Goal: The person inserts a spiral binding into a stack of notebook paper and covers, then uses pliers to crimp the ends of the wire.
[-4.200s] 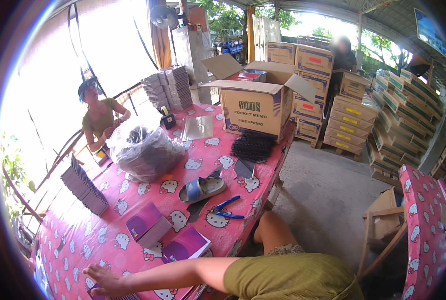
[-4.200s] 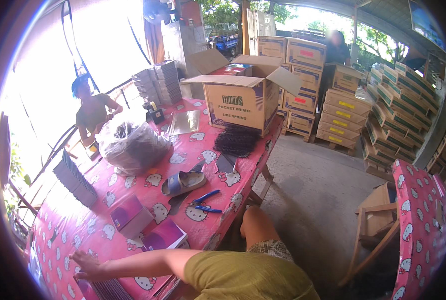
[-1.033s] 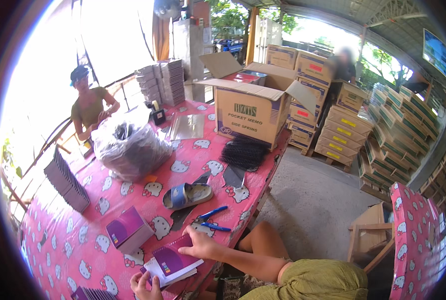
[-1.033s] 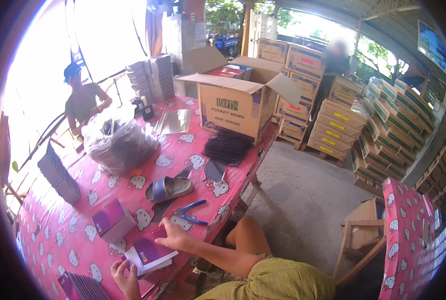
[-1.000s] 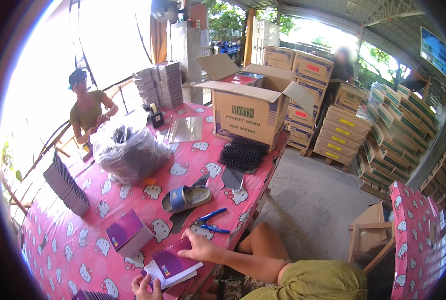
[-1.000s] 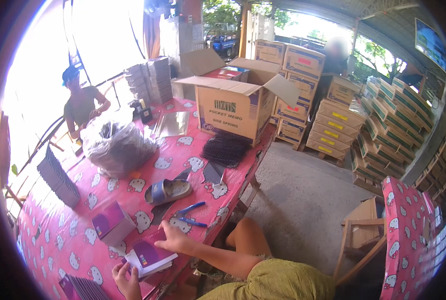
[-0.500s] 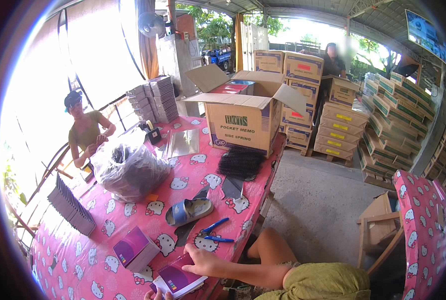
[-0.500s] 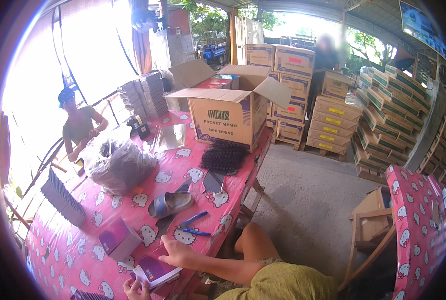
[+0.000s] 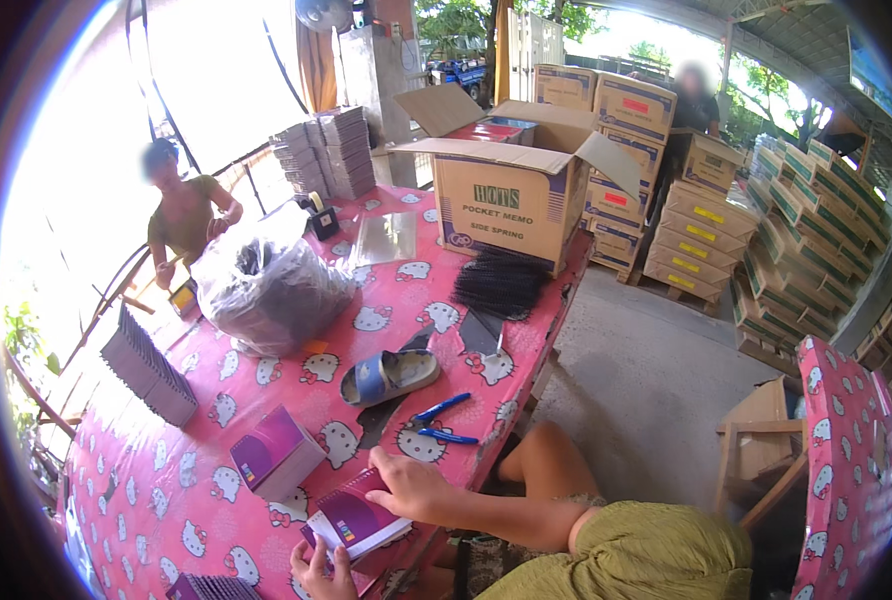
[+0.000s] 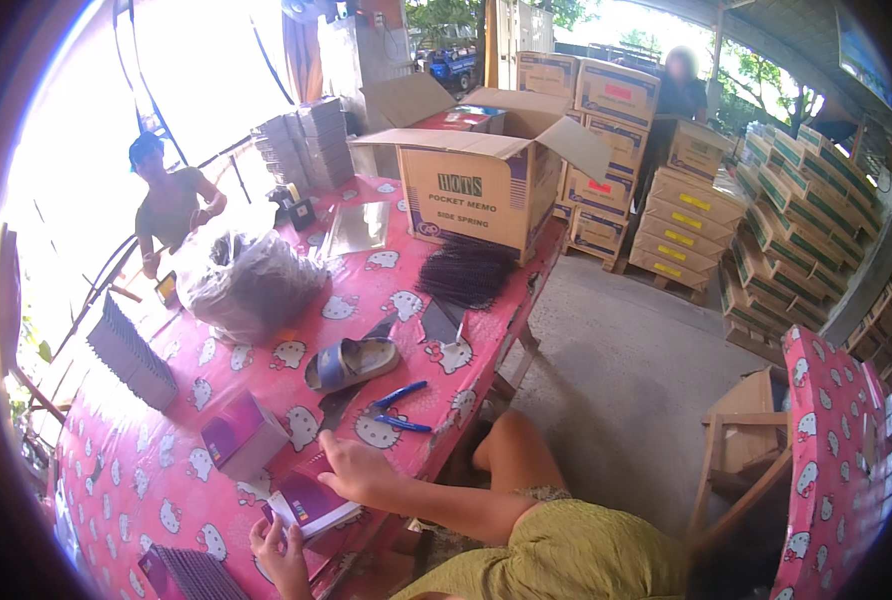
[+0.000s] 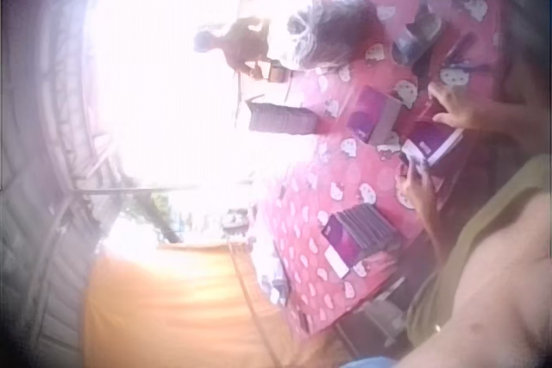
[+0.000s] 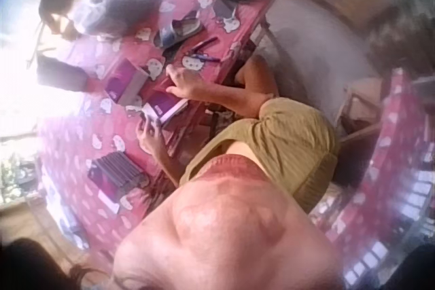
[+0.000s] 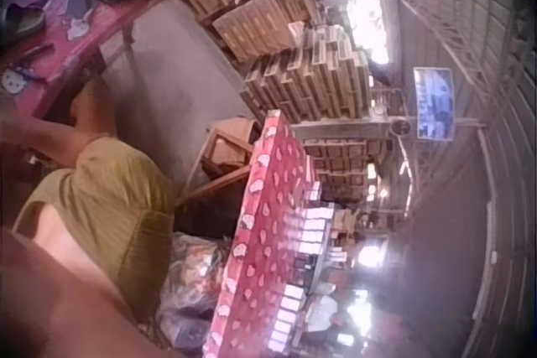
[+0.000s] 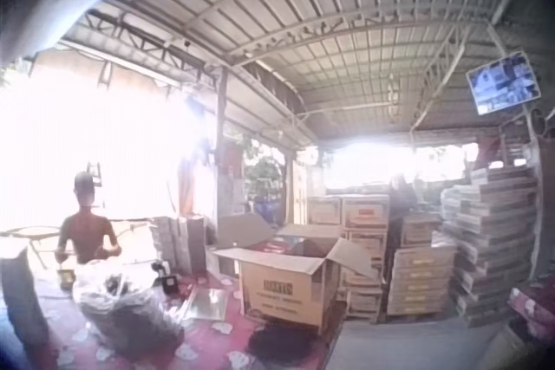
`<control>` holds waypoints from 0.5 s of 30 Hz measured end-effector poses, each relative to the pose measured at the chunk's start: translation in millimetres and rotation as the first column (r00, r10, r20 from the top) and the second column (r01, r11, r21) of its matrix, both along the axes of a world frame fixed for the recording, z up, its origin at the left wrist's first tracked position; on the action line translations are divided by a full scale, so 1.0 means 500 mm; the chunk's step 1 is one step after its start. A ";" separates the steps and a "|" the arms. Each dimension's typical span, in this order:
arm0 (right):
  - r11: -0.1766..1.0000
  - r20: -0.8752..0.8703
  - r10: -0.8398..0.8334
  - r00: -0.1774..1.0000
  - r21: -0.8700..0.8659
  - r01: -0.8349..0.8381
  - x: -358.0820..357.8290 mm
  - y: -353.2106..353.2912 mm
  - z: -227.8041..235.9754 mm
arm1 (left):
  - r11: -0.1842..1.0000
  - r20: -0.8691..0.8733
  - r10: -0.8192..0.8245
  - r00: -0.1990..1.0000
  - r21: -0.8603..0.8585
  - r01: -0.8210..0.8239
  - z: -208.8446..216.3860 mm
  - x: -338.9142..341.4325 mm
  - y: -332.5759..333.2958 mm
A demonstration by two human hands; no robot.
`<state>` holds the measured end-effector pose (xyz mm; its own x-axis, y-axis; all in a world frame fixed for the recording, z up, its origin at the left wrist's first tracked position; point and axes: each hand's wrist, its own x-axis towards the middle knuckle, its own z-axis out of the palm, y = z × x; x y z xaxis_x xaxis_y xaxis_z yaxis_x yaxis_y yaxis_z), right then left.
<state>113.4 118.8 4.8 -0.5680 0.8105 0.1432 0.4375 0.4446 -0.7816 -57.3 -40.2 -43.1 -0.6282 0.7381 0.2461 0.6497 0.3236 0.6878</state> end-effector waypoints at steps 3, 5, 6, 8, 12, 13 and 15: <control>0.997 -0.062 0.011 0.998 0.074 -0.007 -0.006 -0.008 0.001 | 0.999 -0.013 -0.006 1.000 -0.032 0.005 -0.004 -0.011 -0.004; 1.000 -0.144 0.027 0.989 0.010 -0.026 -0.002 -0.004 -0.001 | 0.999 0.030 0.027 0.999 -0.046 -0.025 0.004 0.003 0.001; 0.998 -0.208 0.037 0.977 -0.034 -0.045 -0.007 0.000 -0.004 | 0.998 -0.001 0.026 1.000 -0.059 -0.026 0.018 0.006 0.004; 0.986 -0.301 0.034 0.953 -0.143 -0.080 -0.005 0.003 -0.004 | 0.999 -0.081 0.051 0.995 -0.001 -0.052 0.023 0.018 0.000; 0.910 -0.527 0.125 0.841 -0.276 -0.308 -0.003 0.017 -0.001 | 0.949 0.325 -0.029 0.945 0.306 -0.076 0.042 0.012 -0.007; 0.905 -0.564 0.139 0.814 -0.262 -0.336 -0.002 0.022 0.003 | 0.922 0.552 -0.129 0.824 0.372 -0.105 0.052 0.007 -0.010; 0.893 -0.633 0.164 0.757 -0.231 -0.387 0.001 0.030 0.009 | 0.882 0.543 -0.203 0.815 0.463 -0.089 0.062 -0.003 -0.013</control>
